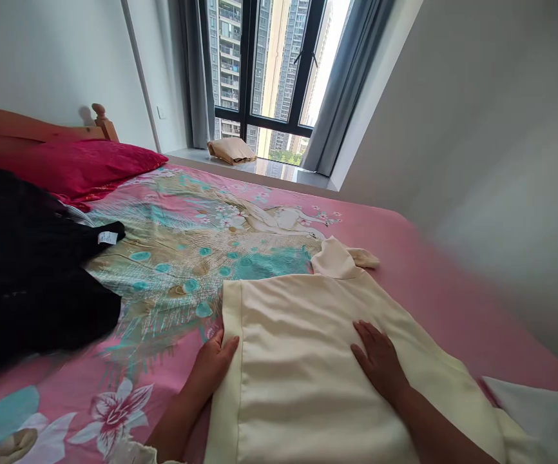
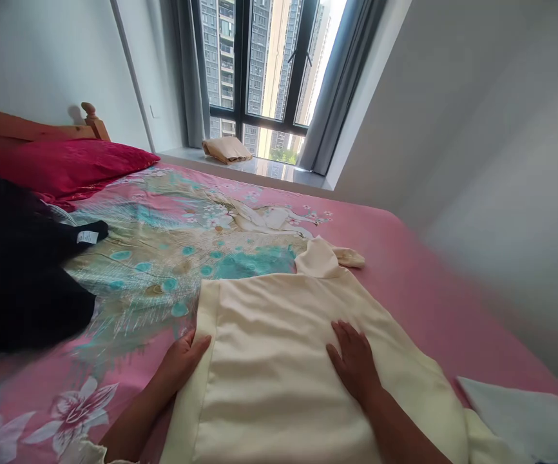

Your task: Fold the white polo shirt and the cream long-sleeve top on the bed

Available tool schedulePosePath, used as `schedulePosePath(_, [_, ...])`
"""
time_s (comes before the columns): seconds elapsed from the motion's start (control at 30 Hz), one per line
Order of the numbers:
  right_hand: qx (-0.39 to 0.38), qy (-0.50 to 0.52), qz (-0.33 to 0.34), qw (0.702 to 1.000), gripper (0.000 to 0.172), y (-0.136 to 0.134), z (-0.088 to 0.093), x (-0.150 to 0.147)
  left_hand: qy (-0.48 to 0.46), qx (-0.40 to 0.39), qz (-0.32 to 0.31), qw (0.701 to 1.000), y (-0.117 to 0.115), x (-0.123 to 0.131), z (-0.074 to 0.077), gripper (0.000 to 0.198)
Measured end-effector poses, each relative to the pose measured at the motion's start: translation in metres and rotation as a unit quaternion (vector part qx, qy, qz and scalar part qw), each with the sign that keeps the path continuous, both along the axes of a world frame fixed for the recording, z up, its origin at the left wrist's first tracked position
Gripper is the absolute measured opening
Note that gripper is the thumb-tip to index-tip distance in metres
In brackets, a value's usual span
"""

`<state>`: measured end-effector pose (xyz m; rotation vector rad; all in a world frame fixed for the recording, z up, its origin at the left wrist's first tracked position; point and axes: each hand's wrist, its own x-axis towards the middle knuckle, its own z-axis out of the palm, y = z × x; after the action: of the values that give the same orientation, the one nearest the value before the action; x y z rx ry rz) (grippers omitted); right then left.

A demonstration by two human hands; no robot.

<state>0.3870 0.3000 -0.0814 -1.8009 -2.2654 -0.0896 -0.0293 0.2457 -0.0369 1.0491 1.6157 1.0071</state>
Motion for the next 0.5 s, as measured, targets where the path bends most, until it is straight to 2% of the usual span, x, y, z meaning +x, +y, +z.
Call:
schedulePosePath(0.1, [-0.065, 0.070, -0.057, 0.994, 0.055, 0.005, 0.028, -0.027, 0.013, 0.014, -0.005, 1.000, 0.004, -0.002, -0.003, 0.043])
schedulePosePath(0.17, [-0.103, 0.153, -0.106, 0.977, 0.053, -0.002, 0.052, -0.072, 0.006, 0.024, 0.005, 1.000, 0.005, -0.004, -0.005, 0.042])
schedulePosePath(0.23, [-0.105, 0.172, -0.045, 0.978, 0.051, -0.020, 0.072, -0.133, 0.019, 0.029, 0.012, 0.999, 0.005, -0.005, -0.008, 0.043])
schedulePosePath(0.27, [-0.102, 0.180, 0.007, 0.978, 0.051, -0.031, 0.078, -0.165, 0.037, 0.028, 0.013, 0.999, 0.005, -0.006, -0.011, 0.044])
schedulePosePath(0.33, [-0.120, 0.194, 0.210, 0.951, 0.053, -0.050, 0.082, -0.218, 0.087, 0.017, 0.011, 0.996, 0.007, -0.009, -0.018, 0.047])
schedulePosePath(0.37, [-0.141, 0.178, 0.285, 0.931, 0.053, -0.054, 0.081, -0.232, 0.115, 0.010, 0.010, 0.993, 0.009, -0.011, -0.022, 0.047])
schedulePosePath(0.4, [-0.159, 0.156, 0.318, 0.921, 0.053, -0.052, 0.078, -0.236, 0.143, 0.001, 0.014, 0.990, 0.011, -0.013, -0.026, 0.048])
schedulePosePath(0.43, [-0.176, 0.126, 0.317, 0.923, 0.055, -0.046, 0.074, -0.229, 0.169, -0.006, 0.019, 0.985, 0.013, -0.015, -0.030, 0.047])
schedulePosePath(0.47, [-0.193, 0.089, 0.289, 0.933, 0.057, -0.035, 0.070, -0.210, 0.193, -0.012, 0.026, 0.981, 0.015, -0.016, -0.033, 0.047])
schedulePosePath(0.5, [-0.199, 0.050, 0.222, 0.953, 0.060, -0.020, 0.066, -0.181, 0.216, -0.018, 0.034, 0.976, 0.018, -0.017, -0.035, 0.046])
